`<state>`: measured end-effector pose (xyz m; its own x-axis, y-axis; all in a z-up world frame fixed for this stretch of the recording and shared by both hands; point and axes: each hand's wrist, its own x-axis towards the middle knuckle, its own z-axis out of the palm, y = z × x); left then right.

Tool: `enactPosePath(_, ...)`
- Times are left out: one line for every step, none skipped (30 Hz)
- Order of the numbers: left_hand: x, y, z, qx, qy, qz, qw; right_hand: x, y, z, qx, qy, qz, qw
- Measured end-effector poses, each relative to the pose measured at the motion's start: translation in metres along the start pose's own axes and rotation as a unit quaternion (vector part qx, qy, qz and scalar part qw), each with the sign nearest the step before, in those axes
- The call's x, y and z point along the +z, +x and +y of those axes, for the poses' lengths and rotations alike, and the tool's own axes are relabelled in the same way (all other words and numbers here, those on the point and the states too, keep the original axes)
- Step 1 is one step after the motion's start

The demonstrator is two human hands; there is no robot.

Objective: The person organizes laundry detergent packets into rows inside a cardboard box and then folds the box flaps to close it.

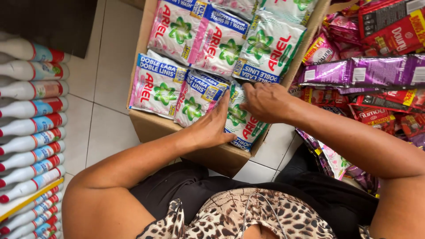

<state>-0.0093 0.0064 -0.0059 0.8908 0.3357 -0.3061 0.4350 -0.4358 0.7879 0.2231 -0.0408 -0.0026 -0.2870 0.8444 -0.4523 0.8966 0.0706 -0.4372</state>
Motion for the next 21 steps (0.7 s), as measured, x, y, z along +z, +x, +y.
enactPosePath(-0.003, -0.003, 0.007, 0.004, 0.002, -0.004, 1.0, 0.003, 0.0, -0.001, 0.005, 0.002, 0.003, 1.0)
enactPosePath(-0.006, -0.005, 0.014, -0.013, 0.016, -0.017, 1.0, 0.005, 0.001, -0.003, -0.008, -0.029, 0.032, 0.999)
enactPosePath(-0.01, -0.007, 0.021, -0.028, 0.029, -0.031, 0.999, 0.008, 0.001, -0.003, -0.019, -0.06, 0.061, 0.996)
enactPosePath(-0.021, -0.009, 0.034, -0.023, 0.031, -0.036, 0.999, 0.012, 0.006, 0.0, -0.012, -0.058, 0.064, 0.996)
enactPosePath(-0.031, -0.011, 0.047, -0.056, 0.044, -0.083, 0.994, 0.017, 0.01, 0.002, -0.004, -0.055, 0.029, 0.998)
enactPosePath(-0.04, -0.014, 0.06, -0.09, 0.058, -0.129, 0.986, 0.022, 0.014, 0.005, 0.004, -0.052, -0.005, 0.999)
enactPosePath(-0.042, -0.014, 0.064, -0.082, 0.061, -0.136, 0.985, 0.033, 0.021, 0.013, 0.014, -0.049, -0.003, 0.999)
enactPosePath(-0.044, -0.016, 0.069, -0.032, 0.069, -0.101, 0.992, 0.045, 0.027, 0.021, 0.003, -0.055, -0.034, 0.998)
enactPosePath(-0.047, -0.016, 0.072, 0.018, 0.076, -0.063, 0.995, 0.054, 0.035, 0.029, -0.009, -0.063, -0.064, 0.996)
enactPosePath(-0.045, -0.009, 0.072, 0.026, 0.078, -0.068, 0.994, 0.061, 0.038, 0.036, 0.0, -0.061, -0.061, 0.996)
enactPosePath(-0.042, -0.003, 0.072, 0.067, 0.135, -0.051, 0.987, 0.068, 0.042, 0.044, -0.116, -0.143, -0.06, 0.981)
enactPosePath(-0.039, 0.002, 0.073, 0.109, 0.192, -0.034, 0.975, 0.074, 0.046, 0.051, -0.229, -0.223, -0.059, 0.946)
enactPosePath(-0.027, 0.007, 0.062, 0.114, 0.193, -0.033, 0.974, 0.072, 0.045, 0.051, -0.224, -0.225, -0.058, 0.946)
enactPosePath(-0.015, 0.013, 0.052, 0.123, 0.226, -0.036, 0.966, 0.071, 0.044, 0.05, -0.158, -0.132, -0.068, 0.976)
enactPosePath(-0.004, 0.018, 0.041, 0.129, 0.26, -0.035, 0.956, 0.067, 0.045, 0.05, -0.094, -0.04, -0.075, 0.992)
enactPosePath(0.009, 0.022, 0.03, 0.131, 0.263, -0.03, 0.956, 0.07, 0.046, 0.053, -0.094, -0.045, -0.073, 0.992)
enactPosePath(0.021, 0.025, 0.019, 0.127, 0.275, -0.026, 0.953, 0.075, 0.047, 0.054, -0.106, -0.046, -0.059, 0.992)
enactPosePath(0.033, 0.028, 0.008, 0.124, 0.288, -0.022, 0.949, 0.08, 0.048, 0.055, -0.119, -0.047, -0.045, 0.991)
enactPosePath(0.032, 0.031, 0.011, 0.125, 0.291, -0.021, 0.948, 0.076, 0.046, 0.052, -0.119, -0.049, -0.042, 0.991)
enactPosePath(0.032, 0.034, 0.013, 0.126, 0.286, -0.02, 0.95, 0.074, 0.044, 0.049, -0.114, -0.061, -0.025, 0.991)
enactPosePath(0.032, 0.036, 0.016, 0.128, 0.279, -0.019, 0.951, 0.071, 0.041, 0.046, -0.11, -0.072, -0.01, 0.991)
